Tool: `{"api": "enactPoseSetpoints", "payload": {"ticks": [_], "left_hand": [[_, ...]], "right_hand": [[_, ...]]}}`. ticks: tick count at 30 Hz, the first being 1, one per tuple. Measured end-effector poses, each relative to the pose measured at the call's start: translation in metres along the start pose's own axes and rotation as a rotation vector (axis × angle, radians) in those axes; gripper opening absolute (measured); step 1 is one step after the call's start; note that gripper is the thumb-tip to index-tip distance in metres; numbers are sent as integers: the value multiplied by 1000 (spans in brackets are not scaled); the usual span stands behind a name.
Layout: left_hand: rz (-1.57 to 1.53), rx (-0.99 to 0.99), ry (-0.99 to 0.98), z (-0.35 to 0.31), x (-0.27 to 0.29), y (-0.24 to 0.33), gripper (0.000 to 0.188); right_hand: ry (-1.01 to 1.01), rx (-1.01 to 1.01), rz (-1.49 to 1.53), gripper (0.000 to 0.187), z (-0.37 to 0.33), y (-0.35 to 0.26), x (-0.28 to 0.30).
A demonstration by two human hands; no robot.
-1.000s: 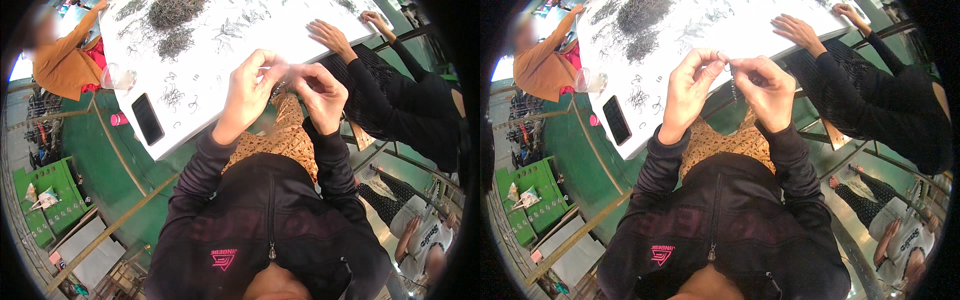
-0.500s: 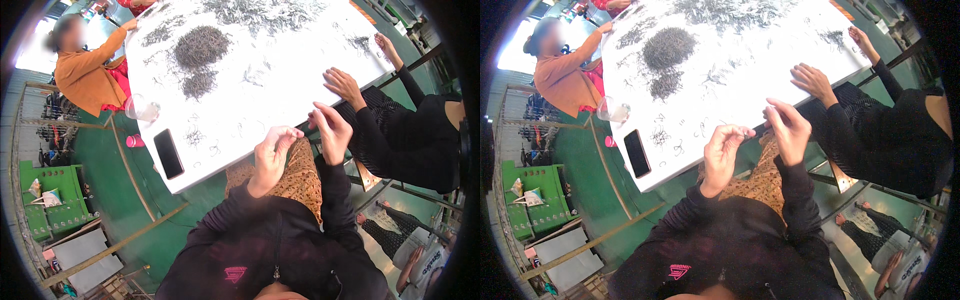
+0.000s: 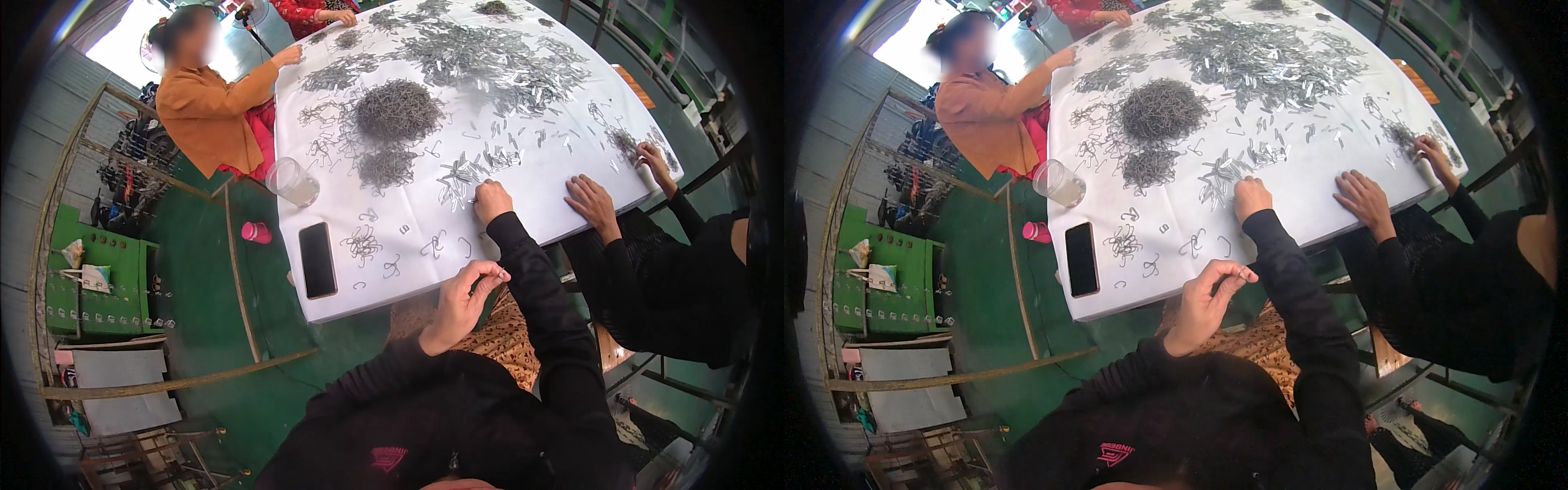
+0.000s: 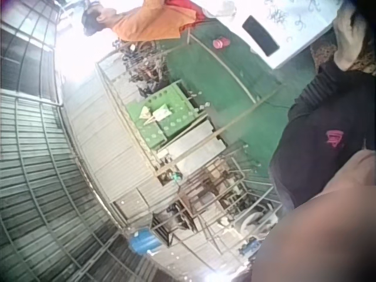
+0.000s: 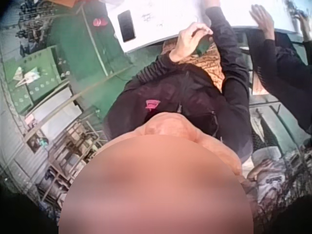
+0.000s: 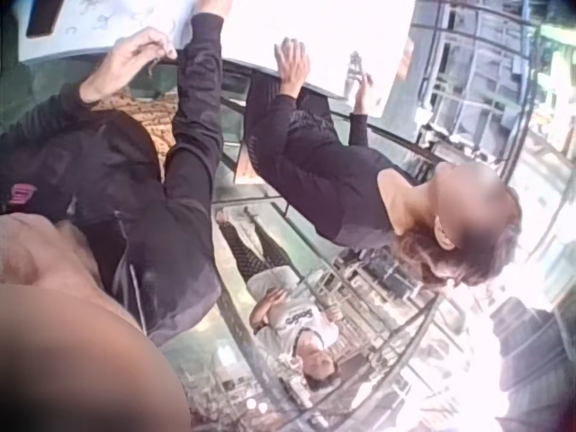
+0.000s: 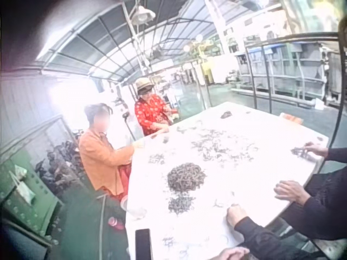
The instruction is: The person sits at a table and sorts small metal pieces by hand, separating them into piles on a white surface. They repeatedly pick up pieces, inspect them, and place them into different groups while others work alongside.
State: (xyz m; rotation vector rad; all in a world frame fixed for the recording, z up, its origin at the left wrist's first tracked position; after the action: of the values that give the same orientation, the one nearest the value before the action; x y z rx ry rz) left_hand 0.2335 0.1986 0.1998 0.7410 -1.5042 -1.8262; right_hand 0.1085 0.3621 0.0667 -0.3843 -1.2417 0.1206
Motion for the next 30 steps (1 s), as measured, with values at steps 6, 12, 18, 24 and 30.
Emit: {"api": "enactPoseSetpoints", "payload": {"ticks": [6,12,18,24,30], "left_hand": [[-7,-18,-27,-6,-4,0,7],[20,17,-6,-6,-3,-6,9],[55,25,-9,7,-6,-10,9],[242,-53,-26,16,-11,0,10],[214,-62,31,20,-7,7,12]], "right_hand": [[59,46,51,15,-13,-8,29],[89,-169,718,27,-64,-3,98],[163,-229,1120,18,-112,-28,161],[240,-117,1054,24,-131,-55,201],[295,-107,1050,28,-134,-61,205]]}}
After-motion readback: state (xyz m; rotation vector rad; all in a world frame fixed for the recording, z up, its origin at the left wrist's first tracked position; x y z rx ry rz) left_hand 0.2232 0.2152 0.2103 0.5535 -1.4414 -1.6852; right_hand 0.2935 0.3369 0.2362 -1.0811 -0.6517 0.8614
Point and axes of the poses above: each hand's wrist, its own z-axis towards the middle knuckle, its own x-axis out of the back of the hand, y = z × x, the point moved 9 cm from there along z, towards the middle knuckle, and after that the axes turned 5 degrees about x, right-handed, at the moved point
